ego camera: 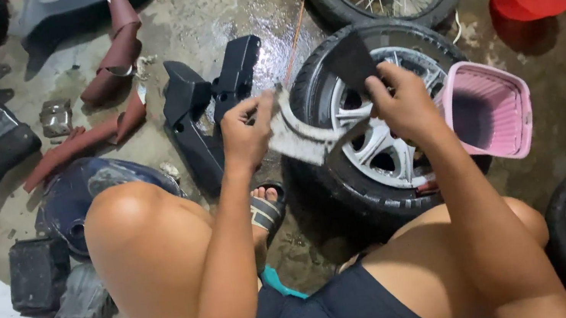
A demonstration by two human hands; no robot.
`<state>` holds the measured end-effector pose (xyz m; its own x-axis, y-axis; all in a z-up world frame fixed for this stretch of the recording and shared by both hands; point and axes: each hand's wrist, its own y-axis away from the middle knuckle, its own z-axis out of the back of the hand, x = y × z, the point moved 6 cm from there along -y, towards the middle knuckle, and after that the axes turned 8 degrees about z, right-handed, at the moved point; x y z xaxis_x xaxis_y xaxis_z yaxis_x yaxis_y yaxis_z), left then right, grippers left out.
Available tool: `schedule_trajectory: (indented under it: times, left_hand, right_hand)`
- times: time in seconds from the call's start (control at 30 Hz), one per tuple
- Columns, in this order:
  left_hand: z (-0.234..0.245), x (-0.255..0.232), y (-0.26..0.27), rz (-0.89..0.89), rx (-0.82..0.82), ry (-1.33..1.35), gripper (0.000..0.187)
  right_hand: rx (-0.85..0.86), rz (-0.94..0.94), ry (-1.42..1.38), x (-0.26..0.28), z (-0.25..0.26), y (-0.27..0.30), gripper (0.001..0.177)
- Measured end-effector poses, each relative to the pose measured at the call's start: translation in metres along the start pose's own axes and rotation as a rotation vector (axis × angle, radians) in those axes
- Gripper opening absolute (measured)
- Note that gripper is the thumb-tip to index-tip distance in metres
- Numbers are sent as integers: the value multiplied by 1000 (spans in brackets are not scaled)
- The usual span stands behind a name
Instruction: The person sits on the floor and uses a scraper to remove rust and old paint from a metal motorcycle part. They repeatedly scrape the same area, occasionally adjusting their grip and the part's position.
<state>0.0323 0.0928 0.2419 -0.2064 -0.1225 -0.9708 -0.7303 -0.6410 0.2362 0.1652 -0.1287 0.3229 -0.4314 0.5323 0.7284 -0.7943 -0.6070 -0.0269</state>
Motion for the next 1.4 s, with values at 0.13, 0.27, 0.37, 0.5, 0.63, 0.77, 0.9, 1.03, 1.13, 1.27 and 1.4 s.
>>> schedule_trajectory:
  times: [0.13,0.27,0.37,0.5,0.63,0.77,0.9,1.03,1.13,1.27,1.4]
  left_hand:
    - [4,10,-4,6,-114,-97,51]
    - [-4,44,-19,184,-75,-75,74]
    - [-16,34,-2,333,-55,4,77]
    - [-37,98,-18,564,-148,268,55]
    - [-61,159,-49,563,-162,331,46]
    - [-68,211,-78,528,-233,280,35]
    - [-68,178,-68,404,-385,245,34]
    - [-93,212,-67,380,-391,126,42]
    - [-112,272,-88,479,-196,-176,33]
    - [-105,262,-102,416,-286,-125,38]
    - [-114,308,-116,423,-156,-308,31]
  right_hand:
    - [-57,-24,-107,-7,15,1,17]
    - [-76,-39,-225,-14,15,-1,21]
    - [-67,-37,-239,-24,15,-1,22]
    - [-113,-17,-256,-24,24,2,23]
    - [-148,27,-118,-12,41,11,25]
    - [-162,-68,-214,-59,49,14,20]
    - [-199,-109,-276,-53,55,24,20]
    - [-196,-66,-285,-48,55,27,19]
    - [-182,-63,-296,-55,52,24,17]
    - [-214,-61,-321,-50,58,27,16]
    - [-191,-41,-305,-44,58,24,15]
